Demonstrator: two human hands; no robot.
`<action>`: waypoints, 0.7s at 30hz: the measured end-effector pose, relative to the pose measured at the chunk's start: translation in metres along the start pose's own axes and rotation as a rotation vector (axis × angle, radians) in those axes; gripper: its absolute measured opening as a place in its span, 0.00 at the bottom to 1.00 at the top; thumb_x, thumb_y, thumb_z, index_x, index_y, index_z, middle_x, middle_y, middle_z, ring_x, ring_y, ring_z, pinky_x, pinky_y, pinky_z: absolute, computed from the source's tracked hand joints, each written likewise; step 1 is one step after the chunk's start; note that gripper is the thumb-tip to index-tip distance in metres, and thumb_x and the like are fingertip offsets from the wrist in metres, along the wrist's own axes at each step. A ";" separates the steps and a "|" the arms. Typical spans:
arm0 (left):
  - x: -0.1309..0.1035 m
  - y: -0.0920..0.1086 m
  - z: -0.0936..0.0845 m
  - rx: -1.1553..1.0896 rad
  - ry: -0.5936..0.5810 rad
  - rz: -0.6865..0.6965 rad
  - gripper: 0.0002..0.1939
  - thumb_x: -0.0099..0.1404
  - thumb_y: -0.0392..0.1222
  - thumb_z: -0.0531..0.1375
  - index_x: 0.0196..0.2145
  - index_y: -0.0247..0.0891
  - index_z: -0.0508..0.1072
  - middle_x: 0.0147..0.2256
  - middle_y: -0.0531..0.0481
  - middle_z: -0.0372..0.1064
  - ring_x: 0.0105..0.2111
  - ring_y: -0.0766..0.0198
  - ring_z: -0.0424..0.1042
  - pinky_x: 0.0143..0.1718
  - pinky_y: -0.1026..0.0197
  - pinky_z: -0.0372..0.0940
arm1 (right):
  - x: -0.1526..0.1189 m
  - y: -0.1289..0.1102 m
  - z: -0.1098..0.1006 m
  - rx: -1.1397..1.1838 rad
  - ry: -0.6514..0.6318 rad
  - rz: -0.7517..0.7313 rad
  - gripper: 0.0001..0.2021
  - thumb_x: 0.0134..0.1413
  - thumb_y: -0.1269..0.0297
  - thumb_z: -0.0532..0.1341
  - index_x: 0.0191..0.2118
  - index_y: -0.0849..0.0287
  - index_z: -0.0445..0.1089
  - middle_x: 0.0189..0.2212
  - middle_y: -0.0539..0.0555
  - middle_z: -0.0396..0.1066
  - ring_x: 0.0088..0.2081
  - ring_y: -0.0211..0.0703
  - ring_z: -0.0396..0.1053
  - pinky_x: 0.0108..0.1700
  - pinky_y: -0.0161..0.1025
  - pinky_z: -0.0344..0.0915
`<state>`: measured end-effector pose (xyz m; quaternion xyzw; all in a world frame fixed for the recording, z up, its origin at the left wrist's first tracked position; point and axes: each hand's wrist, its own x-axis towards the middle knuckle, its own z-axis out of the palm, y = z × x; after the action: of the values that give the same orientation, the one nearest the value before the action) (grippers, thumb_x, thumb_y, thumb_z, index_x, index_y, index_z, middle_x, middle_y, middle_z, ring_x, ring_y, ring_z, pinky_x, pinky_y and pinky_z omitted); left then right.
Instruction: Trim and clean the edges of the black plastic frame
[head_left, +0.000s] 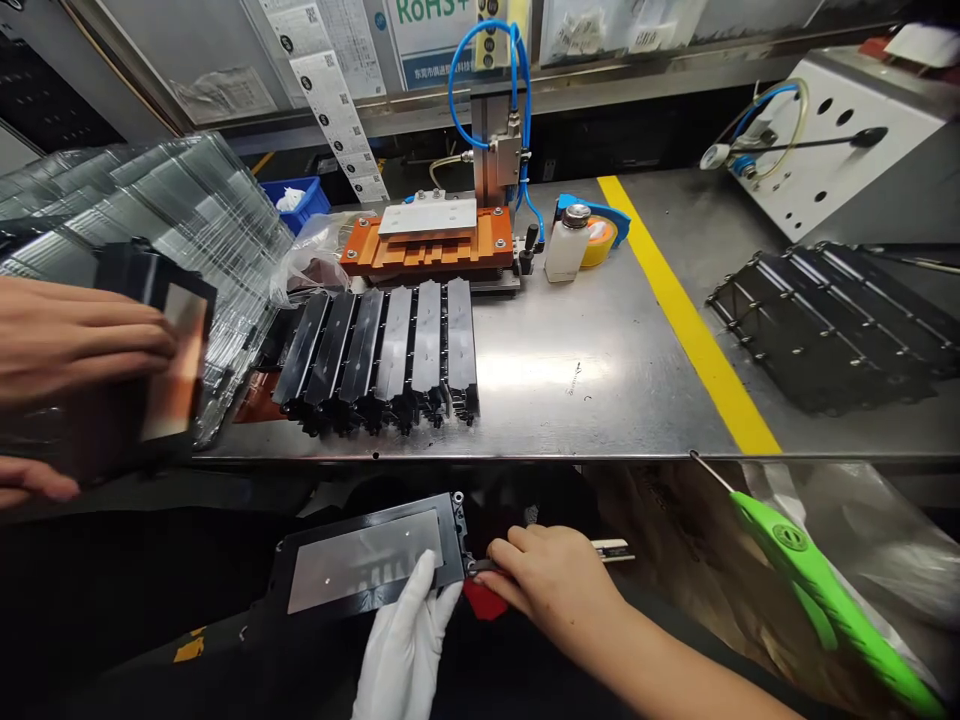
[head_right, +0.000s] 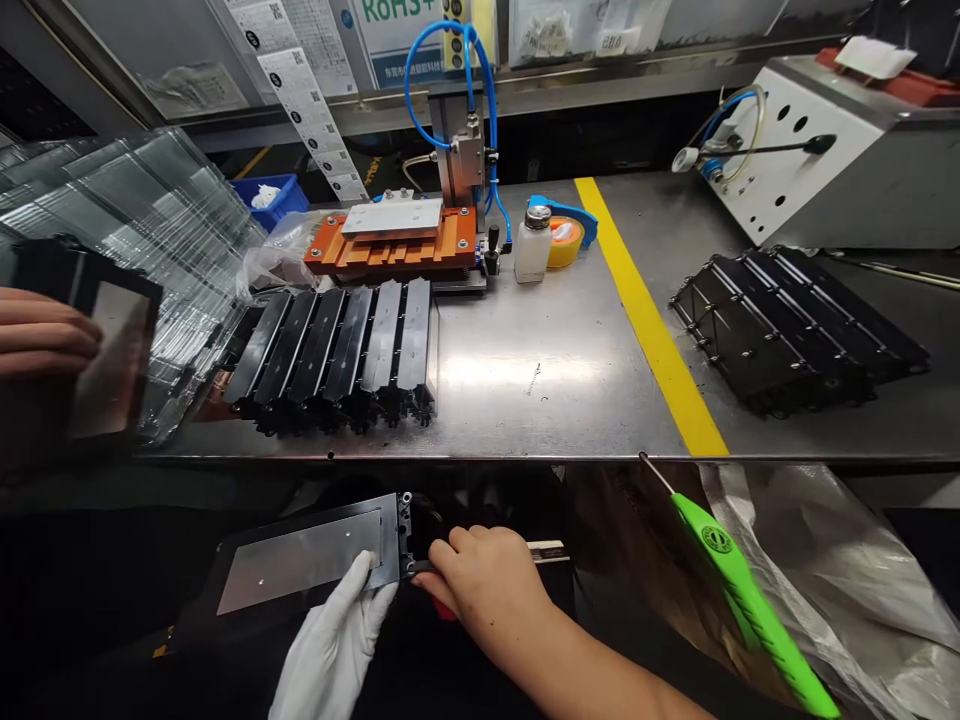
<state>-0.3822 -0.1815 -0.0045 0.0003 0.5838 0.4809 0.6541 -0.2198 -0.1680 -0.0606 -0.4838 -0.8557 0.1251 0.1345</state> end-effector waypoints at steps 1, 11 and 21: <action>-0.001 0.001 0.001 0.005 -0.020 -0.001 0.11 0.67 0.34 0.62 0.29 0.38 0.82 0.34 0.48 0.81 0.44 0.58 0.79 0.51 0.61 0.73 | 0.000 0.000 0.000 -0.007 0.010 -0.009 0.15 0.65 0.54 0.62 0.29 0.56 0.70 0.22 0.49 0.72 0.23 0.41 0.69 0.25 0.41 0.48; 0.006 0.006 -0.007 0.080 -0.048 -0.067 0.11 0.67 0.32 0.60 0.32 0.34 0.84 0.28 0.49 0.80 0.34 0.70 0.79 0.40 0.78 0.70 | 0.000 0.007 0.003 0.003 0.046 -0.085 0.21 0.69 0.49 0.54 0.30 0.57 0.71 0.22 0.50 0.71 0.23 0.41 0.67 0.26 0.42 0.46; 0.016 0.010 -0.026 0.066 -0.015 -0.128 0.05 0.63 0.29 0.64 0.31 0.30 0.82 0.32 0.44 0.80 0.33 0.62 0.80 0.37 0.65 0.77 | 0.000 0.013 0.005 0.137 0.173 -0.241 0.30 0.72 0.45 0.44 0.25 0.57 0.67 0.18 0.47 0.67 0.20 0.37 0.60 0.26 0.41 0.44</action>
<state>-0.4103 -0.1804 -0.0197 -0.0118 0.5932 0.4183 0.6878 -0.2115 -0.1619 -0.0695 -0.3761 -0.8824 0.1239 0.2541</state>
